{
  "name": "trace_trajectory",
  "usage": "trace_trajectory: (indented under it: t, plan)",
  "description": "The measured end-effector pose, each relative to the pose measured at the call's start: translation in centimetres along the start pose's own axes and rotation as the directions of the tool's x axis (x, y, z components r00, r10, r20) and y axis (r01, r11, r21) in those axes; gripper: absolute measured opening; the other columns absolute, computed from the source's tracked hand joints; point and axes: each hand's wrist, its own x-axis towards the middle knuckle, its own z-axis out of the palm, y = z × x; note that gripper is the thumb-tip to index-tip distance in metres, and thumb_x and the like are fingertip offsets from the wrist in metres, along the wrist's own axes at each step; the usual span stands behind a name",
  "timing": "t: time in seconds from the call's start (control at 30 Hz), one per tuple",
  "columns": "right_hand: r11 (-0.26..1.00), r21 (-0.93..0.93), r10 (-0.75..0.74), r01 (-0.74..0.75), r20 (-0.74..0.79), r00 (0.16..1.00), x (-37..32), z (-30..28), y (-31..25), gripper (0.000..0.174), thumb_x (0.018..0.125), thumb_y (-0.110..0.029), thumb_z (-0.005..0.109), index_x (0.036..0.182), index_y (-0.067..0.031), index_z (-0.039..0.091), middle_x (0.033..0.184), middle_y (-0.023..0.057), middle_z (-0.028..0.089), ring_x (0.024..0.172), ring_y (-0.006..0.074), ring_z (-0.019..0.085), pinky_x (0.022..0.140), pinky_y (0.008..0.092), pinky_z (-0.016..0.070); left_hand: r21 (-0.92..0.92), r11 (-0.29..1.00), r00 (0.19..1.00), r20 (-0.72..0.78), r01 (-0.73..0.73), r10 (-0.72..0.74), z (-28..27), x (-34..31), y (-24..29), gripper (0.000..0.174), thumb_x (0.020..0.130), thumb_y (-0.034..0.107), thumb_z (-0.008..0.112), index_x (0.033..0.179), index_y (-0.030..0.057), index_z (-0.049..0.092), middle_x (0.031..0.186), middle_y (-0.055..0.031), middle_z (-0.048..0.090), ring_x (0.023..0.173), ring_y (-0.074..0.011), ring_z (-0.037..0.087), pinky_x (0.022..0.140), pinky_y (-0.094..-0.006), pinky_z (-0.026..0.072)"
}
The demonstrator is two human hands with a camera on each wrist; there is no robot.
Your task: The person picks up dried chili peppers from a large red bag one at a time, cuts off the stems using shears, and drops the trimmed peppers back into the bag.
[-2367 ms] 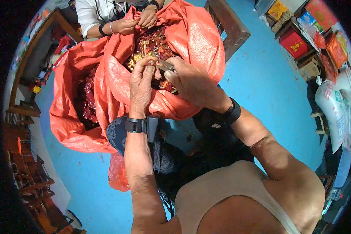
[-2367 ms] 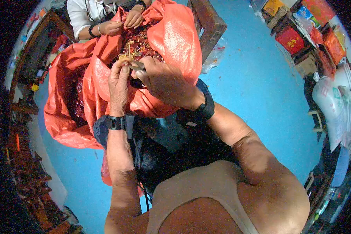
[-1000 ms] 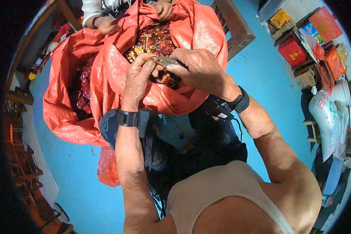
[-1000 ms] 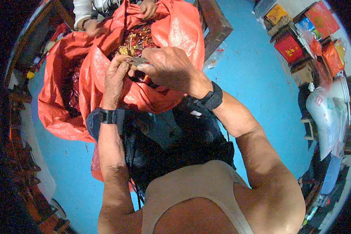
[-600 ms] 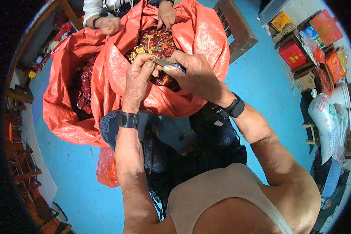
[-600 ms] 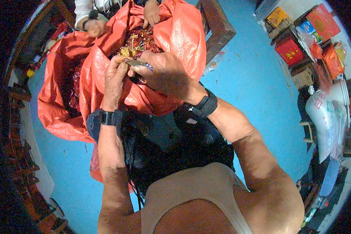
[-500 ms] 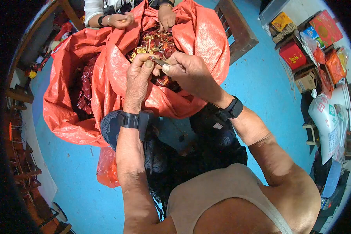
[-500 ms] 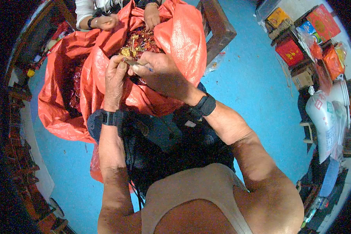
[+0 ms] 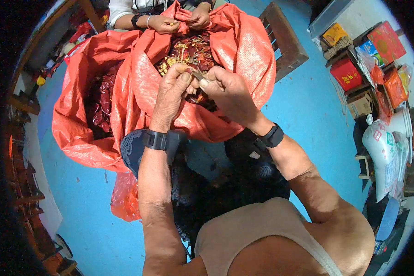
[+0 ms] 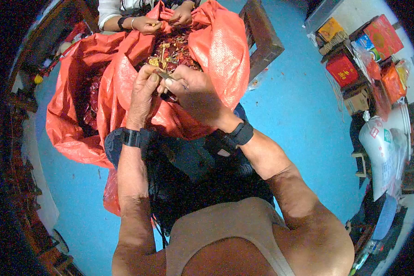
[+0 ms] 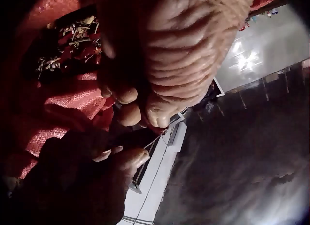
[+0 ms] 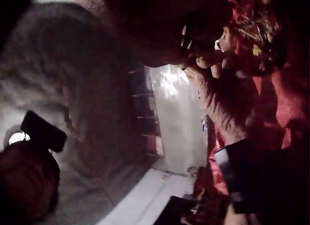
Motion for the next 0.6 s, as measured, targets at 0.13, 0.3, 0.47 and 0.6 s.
trace_trajectory:
  t: [0.13, 0.3, 0.47, 0.6]
  plan:
    - [0.486, 0.687, 0.410, -0.540, 0.367, 0.835, -0.2, -0.6, -0.7, 0.020, 0.086, -0.025, 0.052, 0.079, -0.0064, 0.053, 0.062, -0.0020, 0.048, 0.045, 0.0066, 0.042, 0.038, 0.0199, 0.0307, -0.136, 0.990, 0.998, 0.061, 0.026, -0.018, -0.4, -0.1, 0.0, 0.017, 0.088, 0.020, 0.053, 0.095, 0.0051, 0.052, 0.073, -0.0013, 0.054, 0.061, -0.0067, 0.046, 0.055, -0.0184, 0.0377]
    - [0.181, 0.715, 0.383, -0.675, 0.581, 0.718, -0.5, -1.5, -1.2, 0.028, 0.088, -0.036, 0.046, 0.084, -0.0088, 0.052, 0.061, -0.0045, 0.047, 0.044, 0.0020, 0.035, 0.039, 0.0168, 0.0261, -0.248, 0.968, 0.997, 0.070, 0.045, -0.029, 0.1, -0.1, 0.3, 0.017, 0.087, 0.019, 0.055, 0.096, 0.0048, 0.052, 0.075, -0.0034, 0.056, 0.061, -0.0089, 0.049, 0.057, -0.0194, 0.0405]
    - [0.116, 0.745, 0.301, -0.657, 0.604, 0.738, -0.3, -1.5, -0.6, 0.028, 0.088, -0.036, 0.047, 0.085, -0.0084, 0.053, 0.062, -0.0055, 0.048, 0.044, 0.0030, 0.037, 0.039, 0.0184, 0.0291, -0.304, 0.949, 0.996, 0.010, 0.084, -0.084, 0.5, -0.3, 0.4, 0.016, 0.086, 0.018, 0.056, 0.095, 0.0048, 0.053, 0.080, -0.0044, 0.057, 0.069, -0.0111, 0.054, 0.063, -0.0212, 0.0454]
    - [0.710, 0.620, 0.267, -0.333, 0.201, 0.943, -0.7, 0.3, 0.7, 0.026, 0.087, -0.031, 0.051, 0.083, -0.0050, 0.053, 0.062, -0.0005, 0.052, 0.043, 0.0103, 0.043, 0.041, 0.0241, 0.0364, -0.253, 0.963, 0.995, 0.002, 0.094, -0.097, 0.3, -0.3, 0.3, 0.015, 0.087, 0.018, 0.056, 0.095, 0.0051, 0.054, 0.081, -0.0034, 0.057, 0.069, -0.0102, 0.054, 0.063, -0.0211, 0.0453]
